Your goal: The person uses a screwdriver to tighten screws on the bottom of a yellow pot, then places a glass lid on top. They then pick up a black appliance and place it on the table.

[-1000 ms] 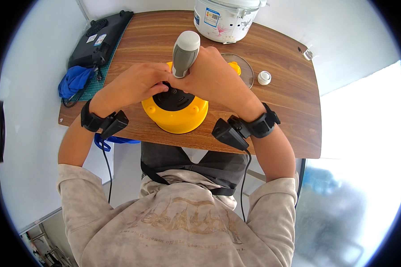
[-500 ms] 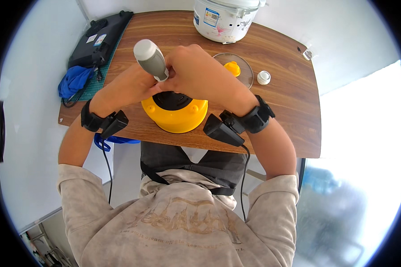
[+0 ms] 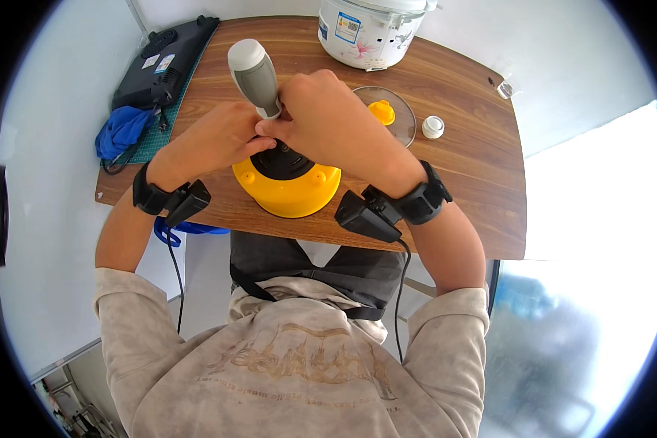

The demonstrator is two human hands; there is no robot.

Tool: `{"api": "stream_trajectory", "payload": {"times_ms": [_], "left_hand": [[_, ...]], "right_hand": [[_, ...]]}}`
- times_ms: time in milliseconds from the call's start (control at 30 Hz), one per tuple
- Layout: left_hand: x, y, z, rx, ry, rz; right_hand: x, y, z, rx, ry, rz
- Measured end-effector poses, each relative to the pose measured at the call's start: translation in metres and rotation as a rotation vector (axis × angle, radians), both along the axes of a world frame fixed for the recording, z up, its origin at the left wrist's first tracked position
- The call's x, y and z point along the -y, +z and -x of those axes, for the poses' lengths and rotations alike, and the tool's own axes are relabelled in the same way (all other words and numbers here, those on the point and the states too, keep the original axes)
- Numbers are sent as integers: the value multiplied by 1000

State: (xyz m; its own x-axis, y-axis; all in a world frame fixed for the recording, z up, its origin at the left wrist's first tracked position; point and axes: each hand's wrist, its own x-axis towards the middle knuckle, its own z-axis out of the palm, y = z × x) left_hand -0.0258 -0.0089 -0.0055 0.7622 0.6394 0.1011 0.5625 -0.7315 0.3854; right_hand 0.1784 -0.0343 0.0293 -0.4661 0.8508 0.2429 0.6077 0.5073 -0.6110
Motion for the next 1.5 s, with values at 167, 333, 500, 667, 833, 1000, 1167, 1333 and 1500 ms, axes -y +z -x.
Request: {"api": "stream_trajectory", "payload": {"times_ms": [167,333,500,667,833,1000,1167,1333,1500], "left_hand": [[-2,-1,0,14,-24,-16],[-2,-4,0,0,-20,-32],[-1,-1,-1,-5,9,-9],[0,-2,-1,48,22,-23],[1,1,-2,-5,13,-24],[-1,-4,0,44,0,-37],[1,-3,1,7,18,-29],[0,-14,12,267,119,8],[-5,-45,54,320,481,149]], "right_hand": [[-3,-5,-2,-3,11,-33],[-4,-5,-2,1,13,-32],[0,-1,-2,8,11,6],[3,4,-1,12,17,34],[2,0,-2,3,19,4],[1,-2,-1,2,10,-13],[1,-3,-1,-7,3,9],[-1,-9,-6,-71,-19,-20],[6,-8,-18,-175,-188,-7]]}}
